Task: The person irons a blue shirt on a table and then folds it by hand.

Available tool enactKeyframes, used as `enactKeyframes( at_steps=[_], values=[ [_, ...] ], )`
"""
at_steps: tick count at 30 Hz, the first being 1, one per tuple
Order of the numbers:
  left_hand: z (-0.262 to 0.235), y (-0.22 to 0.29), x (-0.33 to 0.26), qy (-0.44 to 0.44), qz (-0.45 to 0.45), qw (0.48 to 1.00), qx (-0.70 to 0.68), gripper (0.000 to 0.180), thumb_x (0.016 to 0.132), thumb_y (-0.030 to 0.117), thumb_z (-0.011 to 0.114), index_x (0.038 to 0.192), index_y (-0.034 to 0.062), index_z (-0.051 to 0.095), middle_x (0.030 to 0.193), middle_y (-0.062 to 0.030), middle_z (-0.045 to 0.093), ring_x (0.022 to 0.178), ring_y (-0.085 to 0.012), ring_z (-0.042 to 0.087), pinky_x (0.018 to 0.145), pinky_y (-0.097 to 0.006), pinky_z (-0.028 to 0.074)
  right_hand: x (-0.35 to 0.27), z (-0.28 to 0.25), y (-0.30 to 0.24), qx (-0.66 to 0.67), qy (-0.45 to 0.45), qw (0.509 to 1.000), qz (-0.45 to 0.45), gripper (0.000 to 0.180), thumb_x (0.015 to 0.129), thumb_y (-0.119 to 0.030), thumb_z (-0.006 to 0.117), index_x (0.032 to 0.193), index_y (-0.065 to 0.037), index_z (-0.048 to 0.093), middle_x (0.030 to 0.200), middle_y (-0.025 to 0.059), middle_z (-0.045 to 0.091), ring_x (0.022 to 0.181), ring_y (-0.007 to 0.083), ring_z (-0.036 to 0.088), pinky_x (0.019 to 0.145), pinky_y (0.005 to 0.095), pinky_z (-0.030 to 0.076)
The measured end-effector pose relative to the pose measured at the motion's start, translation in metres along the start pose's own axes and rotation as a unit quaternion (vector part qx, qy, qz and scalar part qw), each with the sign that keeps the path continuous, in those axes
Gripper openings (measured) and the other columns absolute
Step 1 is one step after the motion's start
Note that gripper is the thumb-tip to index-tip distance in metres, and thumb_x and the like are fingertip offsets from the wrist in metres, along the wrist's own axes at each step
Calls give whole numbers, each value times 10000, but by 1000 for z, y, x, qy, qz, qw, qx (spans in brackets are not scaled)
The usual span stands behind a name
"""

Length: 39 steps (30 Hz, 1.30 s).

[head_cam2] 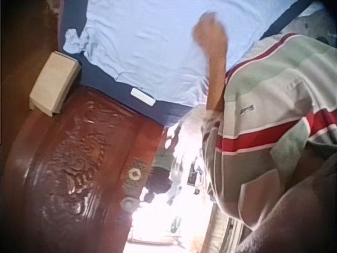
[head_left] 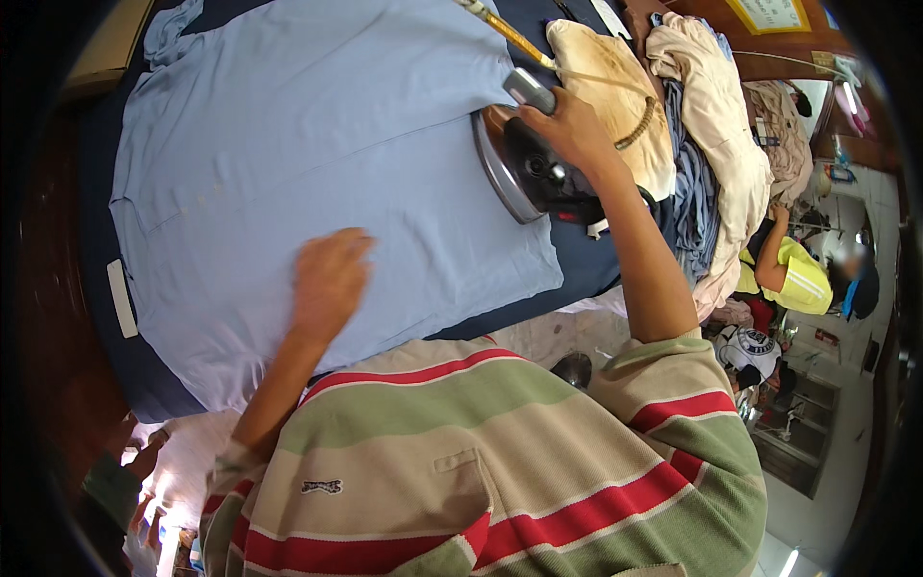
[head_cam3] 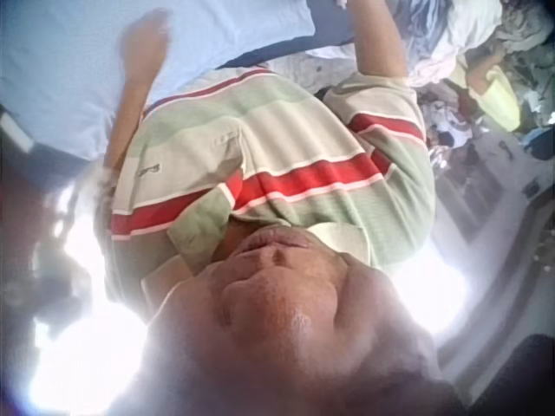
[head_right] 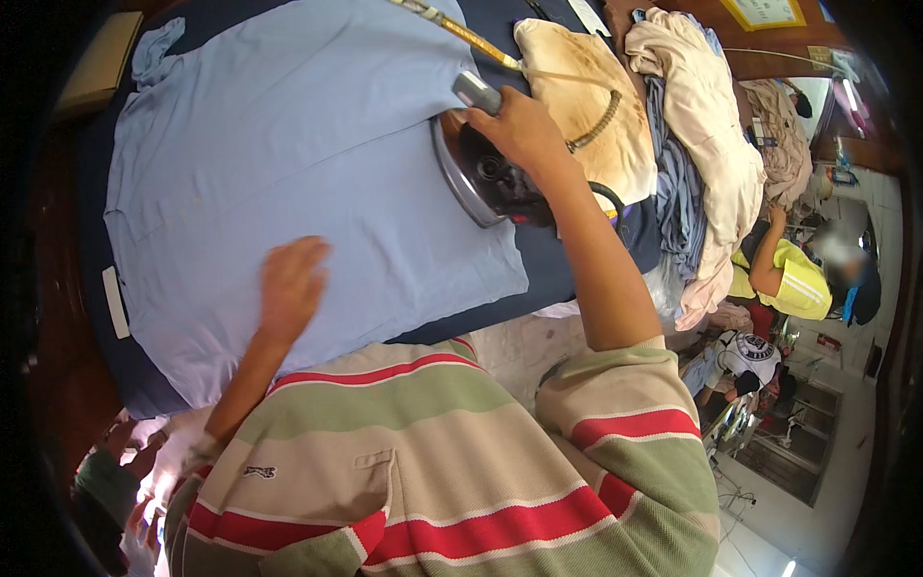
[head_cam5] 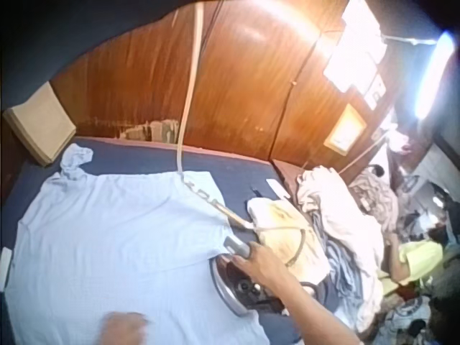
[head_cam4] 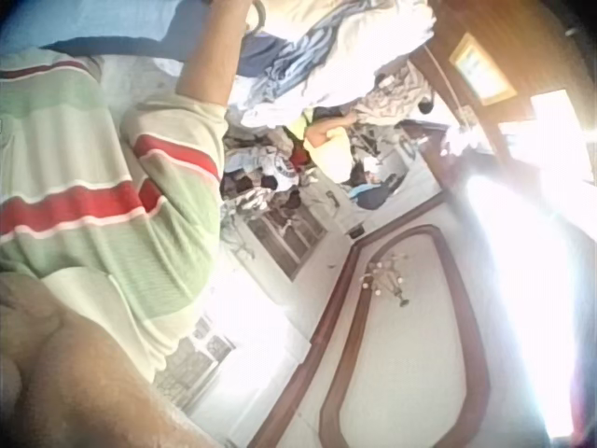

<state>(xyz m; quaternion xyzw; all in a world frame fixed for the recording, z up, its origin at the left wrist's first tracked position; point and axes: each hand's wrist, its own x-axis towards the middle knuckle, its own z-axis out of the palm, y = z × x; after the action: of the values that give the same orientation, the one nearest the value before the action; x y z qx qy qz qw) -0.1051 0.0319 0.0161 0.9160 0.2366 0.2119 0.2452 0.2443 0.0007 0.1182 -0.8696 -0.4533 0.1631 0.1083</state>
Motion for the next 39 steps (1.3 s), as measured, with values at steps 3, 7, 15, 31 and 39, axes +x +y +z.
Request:
enactKeyframes(
  at_steps=[3,7,15,31,39],
  values=[
    [46,51,36,-135,173,973,-70,422,799,243,618,1184,90,545,1254,-81,517,1204,-235,447,974,-450,343,5,7,-17,3,15,999,-33,567,772,-467,570,943,74,585,910,286,618,906,407,602,799,442,465],
    [111,109,37,-242,281,929,-11,554,857,391,517,1312,85,435,1403,-85,379,1305,-230,333,1023,-438,306,-2,9,-26,16,3,1000,-17,562,778,-459,560,954,75,582,915,287,619,904,419,600,806,452,465],
    [125,133,9,-215,305,928,2,526,852,305,514,1305,50,438,1403,-139,371,1313,-244,337,1026,-407,318,-65,3,37,20,29,999,31,555,774,-454,589,950,72,561,883,295,616,876,436,597,761,454,466],
    [122,124,2,-170,333,925,-71,425,807,198,527,1195,26,530,1348,-157,436,1262,-251,406,1000,-374,362,-46,-3,46,11,68,996,56,547,778,-435,592,969,77,588,837,267,624,829,370,627,739,393,465],
    [139,159,24,-145,267,951,-50,482,811,215,538,1263,53,488,1370,-171,403,1269,-263,383,983,-364,346,-40,-4,45,33,44,998,31,560,784,-426,589,998,92,584,894,300,620,887,405,611,785,419,460]
  ],
)
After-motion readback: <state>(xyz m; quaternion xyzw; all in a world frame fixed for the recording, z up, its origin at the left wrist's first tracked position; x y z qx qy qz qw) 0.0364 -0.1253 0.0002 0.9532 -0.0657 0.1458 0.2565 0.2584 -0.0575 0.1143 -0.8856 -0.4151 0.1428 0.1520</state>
